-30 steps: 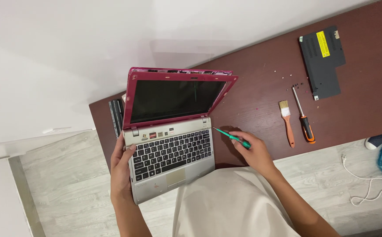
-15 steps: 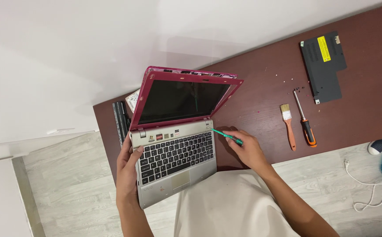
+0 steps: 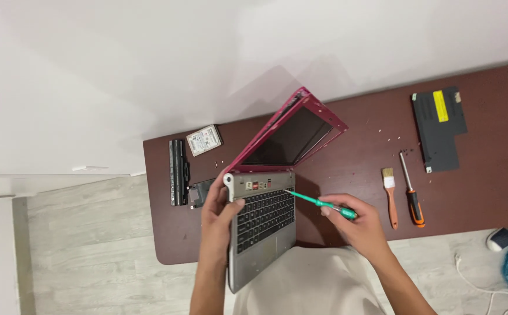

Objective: Disassembling and cleaning a laptop using various tools like a screwdriver and brush.

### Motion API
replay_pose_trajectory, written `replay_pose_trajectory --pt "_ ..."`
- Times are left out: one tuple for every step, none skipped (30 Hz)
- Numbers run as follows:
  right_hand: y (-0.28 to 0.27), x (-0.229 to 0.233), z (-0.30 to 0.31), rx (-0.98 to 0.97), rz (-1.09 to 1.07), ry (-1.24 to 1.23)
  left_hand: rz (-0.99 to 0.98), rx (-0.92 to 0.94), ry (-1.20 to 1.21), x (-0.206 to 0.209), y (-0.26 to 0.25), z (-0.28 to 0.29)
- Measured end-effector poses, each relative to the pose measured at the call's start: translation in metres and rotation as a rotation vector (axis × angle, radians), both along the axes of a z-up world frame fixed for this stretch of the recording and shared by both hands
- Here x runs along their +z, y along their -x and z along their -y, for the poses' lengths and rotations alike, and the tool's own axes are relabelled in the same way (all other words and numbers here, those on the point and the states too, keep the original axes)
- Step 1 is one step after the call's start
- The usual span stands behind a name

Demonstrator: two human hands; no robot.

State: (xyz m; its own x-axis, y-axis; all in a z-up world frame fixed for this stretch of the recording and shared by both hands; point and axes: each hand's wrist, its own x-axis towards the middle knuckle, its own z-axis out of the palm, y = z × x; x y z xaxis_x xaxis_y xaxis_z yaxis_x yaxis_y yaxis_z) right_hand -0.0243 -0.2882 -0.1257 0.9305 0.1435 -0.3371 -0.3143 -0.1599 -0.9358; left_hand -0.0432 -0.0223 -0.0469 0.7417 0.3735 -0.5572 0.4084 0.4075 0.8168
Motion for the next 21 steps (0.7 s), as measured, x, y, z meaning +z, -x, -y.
replay_pose_trajectory --pt "-0.002 0.012 0.003 0.005 0.010 0.005 0.010 0.005 0.005 0.003 -0.003 0.007" --pt "-0.003 0.023 0.005 0.005 -0.003 -0.014 -0.029 0.002 -0.024 0.007 -0.004 0.013" --pt "-0.005 0.034 0.008 0.006 -0.015 -0.033 -0.068 -0.002 -0.054 0.011 -0.006 0.020" --pt "-0.004 0.035 0.012 0.014 -0.006 -0.029 -0.059 0.006 -0.050 0.004 -0.004 0.026" --pt "-0.004 0.036 0.015 0.025 0.059 -0.053 0.064 -0.003 -0.062 -0.002 -0.003 0.031" --pt "-0.004 0.037 0.019 0.036 0.122 -0.076 0.186 -0.012 -0.074 -0.009 -0.001 0.038" --pt "-0.005 0.042 0.020 0.044 0.129 -0.073 0.193 -0.004 -0.072 -0.005 -0.002 0.044" --pt "-0.006 0.047 0.021 0.040 0.168 -0.075 0.165 0.026 -0.045 -0.002 -0.004 0.051" --pt "-0.007 0.051 0.022 0.036 0.208 -0.078 0.136 0.056 -0.019 0.002 -0.006 0.058" --pt "-0.007 0.051 0.023 0.039 0.211 -0.073 0.139 0.059 -0.013 -0.001 -0.006 0.062" --pt "-0.007 0.050 0.024 -0.003 0.242 -0.033 0.167 0.050 -0.030 -0.003 -0.007 0.066" --pt "-0.008 0.050 0.026 -0.045 0.272 0.008 0.194 0.040 -0.046 -0.005 -0.008 0.070" --pt "-0.009 0.057 0.025 -0.042 0.275 0.014 0.197 0.044 -0.040 0.000 -0.010 0.072" --pt "-0.011 0.063 0.023 -0.041 0.322 0.013 0.169 0.003 -0.071 0.006 -0.011 0.073" --pt "-0.012 0.069 0.022 -0.039 0.370 0.011 0.142 -0.037 -0.102 0.011 -0.012 0.075" --pt "-0.012 0.073 0.022 -0.035 0.371 0.017 0.143 -0.034 -0.096 0.011 -0.012 0.076" --pt "-0.013 0.076 0.021 -0.066 0.369 0.042 0.166 -0.075 -0.137 0.010 -0.013 0.077" --pt "-0.013 0.079 0.021 -0.098 0.366 0.068 0.189 -0.118 -0.178 0.009 -0.013 0.079" --pt "-0.014 0.078 0.019 -0.095 0.367 0.076 0.190 -0.116 -0.171 0.008 -0.014 0.080" --pt "-0.014 0.077 0.017 -0.169 0.347 0.052 0.208 -0.126 -0.198 0.007 -0.014 0.082" --pt "-0.014 0.077 0.015 -0.242 0.326 0.028 0.227 -0.137 -0.226 0.006 -0.014 0.084"
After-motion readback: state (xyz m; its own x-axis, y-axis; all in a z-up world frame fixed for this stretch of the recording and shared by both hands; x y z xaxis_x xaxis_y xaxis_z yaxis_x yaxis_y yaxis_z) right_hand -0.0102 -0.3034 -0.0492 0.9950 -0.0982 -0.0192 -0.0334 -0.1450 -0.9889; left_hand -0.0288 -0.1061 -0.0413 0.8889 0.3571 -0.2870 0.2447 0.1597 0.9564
